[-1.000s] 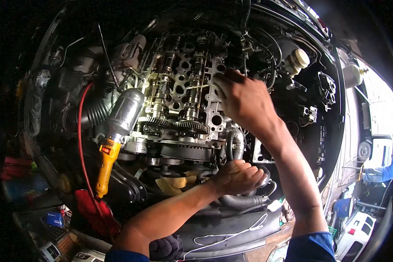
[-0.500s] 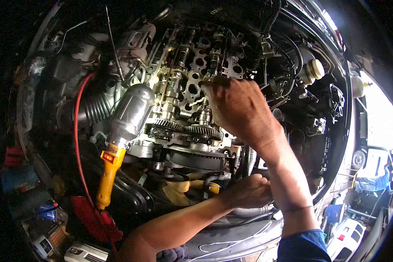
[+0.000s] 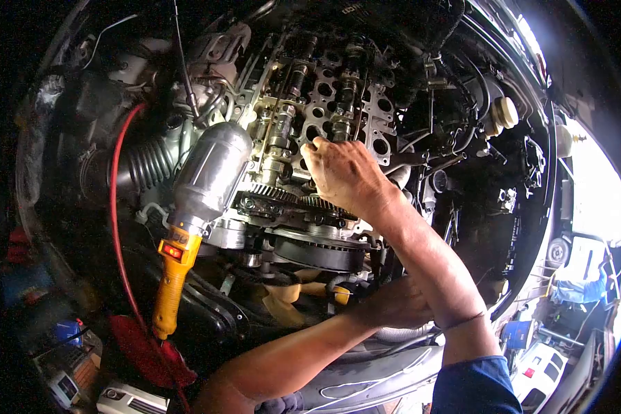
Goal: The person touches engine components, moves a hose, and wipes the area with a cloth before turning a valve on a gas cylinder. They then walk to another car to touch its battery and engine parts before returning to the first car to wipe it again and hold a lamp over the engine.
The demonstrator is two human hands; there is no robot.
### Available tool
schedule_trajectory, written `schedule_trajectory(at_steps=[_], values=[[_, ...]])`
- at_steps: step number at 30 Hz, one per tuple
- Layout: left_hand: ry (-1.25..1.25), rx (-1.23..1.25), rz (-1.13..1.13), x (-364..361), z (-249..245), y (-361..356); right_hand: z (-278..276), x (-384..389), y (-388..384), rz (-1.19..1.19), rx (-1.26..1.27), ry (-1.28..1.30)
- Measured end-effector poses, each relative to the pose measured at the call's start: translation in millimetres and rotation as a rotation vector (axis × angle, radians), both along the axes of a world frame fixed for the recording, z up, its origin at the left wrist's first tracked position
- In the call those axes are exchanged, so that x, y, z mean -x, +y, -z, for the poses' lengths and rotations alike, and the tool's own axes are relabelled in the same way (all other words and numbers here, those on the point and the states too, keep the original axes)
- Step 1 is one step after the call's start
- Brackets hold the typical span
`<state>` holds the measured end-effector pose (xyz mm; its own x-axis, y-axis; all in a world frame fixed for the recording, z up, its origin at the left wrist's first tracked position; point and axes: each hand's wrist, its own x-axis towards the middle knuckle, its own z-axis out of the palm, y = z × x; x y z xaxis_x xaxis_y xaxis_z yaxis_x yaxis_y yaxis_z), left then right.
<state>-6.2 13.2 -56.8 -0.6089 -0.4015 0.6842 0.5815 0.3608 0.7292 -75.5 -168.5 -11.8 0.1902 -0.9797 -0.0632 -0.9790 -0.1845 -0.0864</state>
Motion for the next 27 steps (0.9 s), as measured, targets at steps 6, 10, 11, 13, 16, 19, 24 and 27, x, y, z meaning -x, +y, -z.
schedule_trajectory(at_steps=[6, 10, 11, 13, 16, 19, 24, 27], values=[[0.022, -0.217, 0.199, 7.8, 16.6, 18.5, -7.1, -6.2, -3.8, 0.033, -0.045, 0.02], [-0.161, -0.065, 0.199, -3.0, -0.7, -3.2, 1.9, -0.5, -5.5, -0.034, -0.026, -0.058], [-0.166, -0.059, 0.2, -3.1, -0.4, -3.1, 3.9, 1.9, -5.1, -0.06, -0.012, -0.098], [-0.103, -0.037, 0.138, 2.1, 5.6, 3.6, 1.8, 0.0, -5.9, -0.035, -0.072, -0.104], [-0.07, 0.074, -0.045, 2.4, 4.8, 8.9, 2.0, -0.8, -6.3, -0.021, -0.061, -0.073], [-0.084, 0.113, -0.075, 2.7, 4.1, 12.0, 3.9, -2.0, -5.6, -0.01, 0.001, -0.008], [-0.099, 0.042, 0.059, 6.9, 7.8, 12.7, 34.2, 19.6, -4.1, -0.039, 0.008, 0.007], [-0.145, -0.067, 0.215, 5.6, 5.3, 7.5, 27.3, 19.4, -3.7, -0.118, 0.032, -0.067]])
